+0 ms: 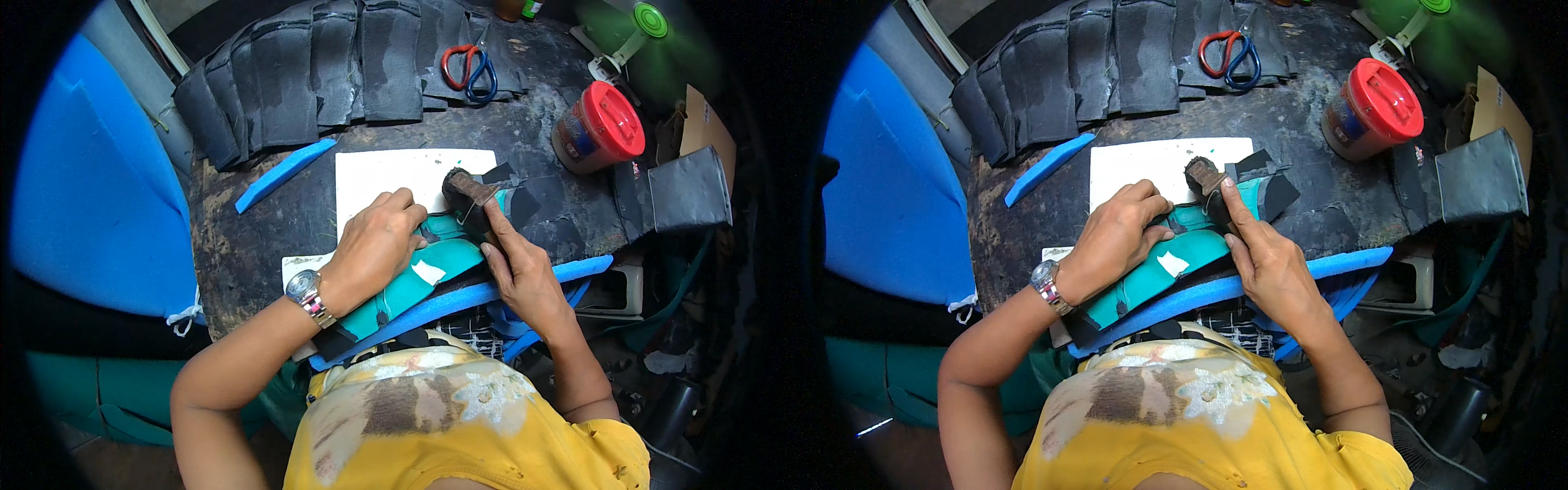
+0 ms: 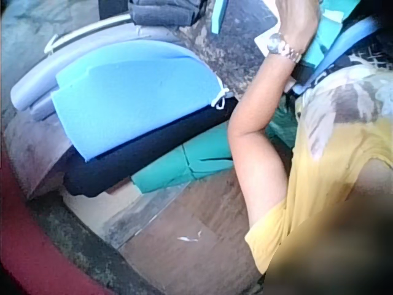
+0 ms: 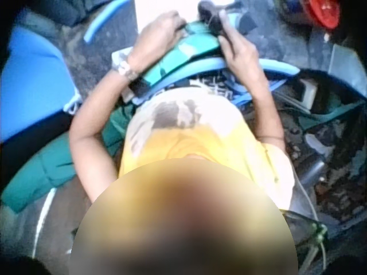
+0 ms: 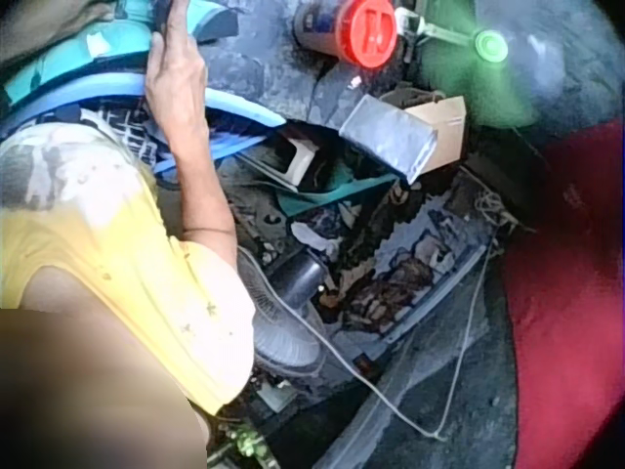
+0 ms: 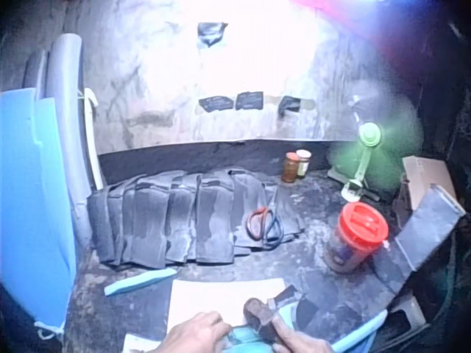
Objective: The person folds a blue foam sheet and secures it with a white strap. They then cut blue foam strips and use a hammer to attach black rubber pieces to a green fabric base, assembling protective gear components on a cluttered workbench.
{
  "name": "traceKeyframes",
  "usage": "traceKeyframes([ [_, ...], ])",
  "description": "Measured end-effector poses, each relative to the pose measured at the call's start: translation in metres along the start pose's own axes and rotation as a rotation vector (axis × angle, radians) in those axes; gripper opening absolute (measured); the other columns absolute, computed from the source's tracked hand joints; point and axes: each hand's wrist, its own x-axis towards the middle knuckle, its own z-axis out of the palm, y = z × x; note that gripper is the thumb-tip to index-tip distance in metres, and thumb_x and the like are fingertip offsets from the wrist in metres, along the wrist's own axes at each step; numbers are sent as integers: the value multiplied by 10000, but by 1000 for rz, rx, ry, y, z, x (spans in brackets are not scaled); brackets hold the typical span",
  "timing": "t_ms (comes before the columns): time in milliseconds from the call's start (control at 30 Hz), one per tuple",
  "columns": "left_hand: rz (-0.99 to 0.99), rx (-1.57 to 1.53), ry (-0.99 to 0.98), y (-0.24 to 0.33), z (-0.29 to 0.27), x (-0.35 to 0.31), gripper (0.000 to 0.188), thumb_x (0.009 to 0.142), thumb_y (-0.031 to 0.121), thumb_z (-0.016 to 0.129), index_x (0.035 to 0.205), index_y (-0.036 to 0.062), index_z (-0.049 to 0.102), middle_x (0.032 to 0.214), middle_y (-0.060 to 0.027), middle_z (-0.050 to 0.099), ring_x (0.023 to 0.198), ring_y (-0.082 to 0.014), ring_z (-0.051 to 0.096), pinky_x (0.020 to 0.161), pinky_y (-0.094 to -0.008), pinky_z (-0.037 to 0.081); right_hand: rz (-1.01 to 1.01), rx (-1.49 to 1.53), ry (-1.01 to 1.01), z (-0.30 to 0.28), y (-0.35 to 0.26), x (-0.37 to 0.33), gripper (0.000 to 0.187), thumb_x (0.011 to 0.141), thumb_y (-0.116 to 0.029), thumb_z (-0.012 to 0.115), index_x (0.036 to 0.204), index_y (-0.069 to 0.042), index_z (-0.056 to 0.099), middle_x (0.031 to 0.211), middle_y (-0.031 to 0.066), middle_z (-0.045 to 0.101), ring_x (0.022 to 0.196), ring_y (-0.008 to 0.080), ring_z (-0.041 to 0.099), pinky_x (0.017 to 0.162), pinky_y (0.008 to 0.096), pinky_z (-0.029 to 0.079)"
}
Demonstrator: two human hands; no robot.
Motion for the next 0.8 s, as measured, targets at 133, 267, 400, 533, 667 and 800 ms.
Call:
traceKeyframes([
  [133, 54, 51, 6, -3, 4, -3, 228, 794, 86, 745, 990, -21, 700, 933, -113, 621, 888, -270, 598, 776, -371, 521, -9, 12, 41, 1, 0, 1, 663, 934, -39, 599, 1535, -153, 346, 981, 243, 659, 853, 416, 658, 758, 456, 522],
  [267, 112, 85, 49, -2, 8, -6, 142, 802, 64, 693, 915, -22, 690, 919, -110, 610, 877, -265, 595, 761, -371, 535, 20, 72, 25, 0, 3, 1, 639, 940, -31, 593, 1526, -139, 364, 1065, 270, 659, 928, 427, 664, 795, 434, 532],
  [400, 157, 129, 66, -2, 11, -6, 90, 811, 40, 647, 852, -36, 669, 905, -111, 597, 875, -261, 591, 753, -367, 540, 25, 140, 4, -3, 3, 1, 636, 940, -21, 589, 1526, -127, 365, 1076, 281, 655, 934, 438, 661, 805, 410, 532],
  [533, 187, 140, 111, -3, 14, -9, 61, 804, 21, 623, 795, -35, 643, 889, -103, 582, 867, -245, 581, 747, -355, 537, -67, 127, 35, -8, -5, 2, 635, 941, -14, 584, 1526, -123, 365, 1086, 280, 657, 940, 429, 668, 810, 404, 530],
  [667, 234, 203, 115, -4, 16, -10, 44, 787, 6, 613, 761, -25, 629, 878, -97, 572, 855, -235, 574, 742, -346, 533, 10, 103, -117, -16, -15, 4, 632, 940, -13, 582, 1524, -126, 371, 1110, 273, 660, 974, 423, 670, 835, 410, 532],
  [800, 218, 190, 120, -4, 18, -11, 66, 816, -1, 603, 764, -32, 630, 884, -102, 574, 853, -234, 574, 742, -342, 530, -125, 73, 33, -11, -18, 3, 664, 928, -23, 592, 1532, -154, 351, 1050, 273, 662, 925, 452, 651, 799, 460, 533],
])
